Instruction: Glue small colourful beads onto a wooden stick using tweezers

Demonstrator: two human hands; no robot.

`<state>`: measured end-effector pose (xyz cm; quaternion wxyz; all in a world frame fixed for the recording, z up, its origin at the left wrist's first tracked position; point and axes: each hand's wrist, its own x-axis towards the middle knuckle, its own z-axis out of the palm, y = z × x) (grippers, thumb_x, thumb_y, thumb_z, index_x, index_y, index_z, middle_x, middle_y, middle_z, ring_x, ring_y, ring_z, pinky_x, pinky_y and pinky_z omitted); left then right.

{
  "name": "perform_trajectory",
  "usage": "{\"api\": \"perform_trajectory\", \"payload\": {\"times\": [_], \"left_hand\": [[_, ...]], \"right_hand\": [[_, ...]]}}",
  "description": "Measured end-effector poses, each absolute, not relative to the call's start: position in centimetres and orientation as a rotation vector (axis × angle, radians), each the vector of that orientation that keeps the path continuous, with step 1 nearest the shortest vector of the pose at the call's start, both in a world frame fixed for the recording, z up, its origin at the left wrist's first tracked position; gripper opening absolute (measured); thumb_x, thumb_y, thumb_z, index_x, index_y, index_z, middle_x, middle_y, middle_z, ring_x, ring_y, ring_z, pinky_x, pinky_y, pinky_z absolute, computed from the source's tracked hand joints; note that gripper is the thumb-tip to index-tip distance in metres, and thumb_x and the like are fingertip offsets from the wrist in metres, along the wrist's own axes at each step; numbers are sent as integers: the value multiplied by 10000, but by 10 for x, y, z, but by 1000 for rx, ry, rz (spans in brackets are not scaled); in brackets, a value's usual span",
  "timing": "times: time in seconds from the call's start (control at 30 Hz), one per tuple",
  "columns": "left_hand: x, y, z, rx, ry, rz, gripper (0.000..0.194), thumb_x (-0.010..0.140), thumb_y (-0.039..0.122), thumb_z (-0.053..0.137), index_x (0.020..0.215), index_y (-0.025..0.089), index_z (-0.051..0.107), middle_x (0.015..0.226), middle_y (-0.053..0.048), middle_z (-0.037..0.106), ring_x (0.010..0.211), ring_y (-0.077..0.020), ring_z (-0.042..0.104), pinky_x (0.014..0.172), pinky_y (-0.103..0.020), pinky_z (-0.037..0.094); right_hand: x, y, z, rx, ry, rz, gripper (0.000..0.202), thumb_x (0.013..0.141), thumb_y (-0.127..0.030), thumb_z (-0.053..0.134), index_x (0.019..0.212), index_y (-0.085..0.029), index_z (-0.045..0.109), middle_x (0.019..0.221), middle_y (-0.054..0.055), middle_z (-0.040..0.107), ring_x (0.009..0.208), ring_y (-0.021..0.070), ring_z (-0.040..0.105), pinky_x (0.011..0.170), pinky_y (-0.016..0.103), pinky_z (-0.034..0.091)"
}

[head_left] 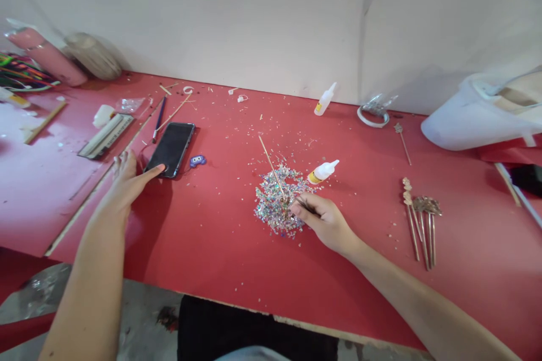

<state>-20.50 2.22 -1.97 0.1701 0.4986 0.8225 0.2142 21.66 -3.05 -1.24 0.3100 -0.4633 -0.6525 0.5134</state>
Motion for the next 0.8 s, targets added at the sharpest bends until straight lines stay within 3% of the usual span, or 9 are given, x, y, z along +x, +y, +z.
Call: {"api": "perform_trajectory", "payload": {"times": [0.13,0.3,0.37,0.43,0.5,0.67,0.8], "left_hand": [[-200,24,-13,1326,2343,590,1048,784,627,566,1541,59,115,1632,-137,53,1503,-319,-18,1226,-481,67],[-194,22,-7,1255,2279,745,1037,705,626,644,1531,175,207,1635,-82,100,1493,-340,22,1229,-491,106],[-189,19,-5,1130,2233,959,897,756,550,660,1495,176,317,1620,-77,190,1500,-307,121,1234,-487,118],[-185,17,-3,994,2147,1208,676,762,457,691,1350,167,526,1476,-75,486,1388,-295,407,1192,-455,281],[-183,16,-2,883,2101,1425,517,749,371,709,1203,137,627,1297,-66,646,1247,-262,556,1136,-416,376],[-187,14,-5,848,2127,1675,286,731,315,726,964,150,701,1011,-31,750,1010,-218,671,1044,-417,464],[-193,12,-10,1085,2136,1587,323,767,341,702,1003,122,674,950,-45,727,941,-220,674,957,-407,519]], "right_hand": [[217,-30,-13,-1233,-1719,1358,448,910,-548,498,643,-215,364,599,-48,329,563,101,325,521,257,288],[217,-30,-12,-1238,-1716,1356,447,906,-555,500,648,-216,366,602,-50,324,557,98,308,515,252,279],[217,-30,-12,-1242,-1716,1363,455,905,-566,494,648,-218,354,604,-50,319,557,99,306,516,252,280],[217,-30,-13,-1240,-1717,1366,455,905,-566,494,649,-218,350,605,-50,321,559,100,309,519,253,280],[218,-31,-13,-1239,-1717,1364,447,909,-551,499,651,-218,350,607,-52,318,560,99,308,523,255,279],[219,-31,-14,-1233,-1707,1377,428,917,-518,500,655,-217,346,619,-52,311,572,99,313,535,257,279],[218,-31,-13,-1233,-1701,1379,420,918,-507,501,656,-217,347,621,-51,316,577,101,319,541,260,283]]}}
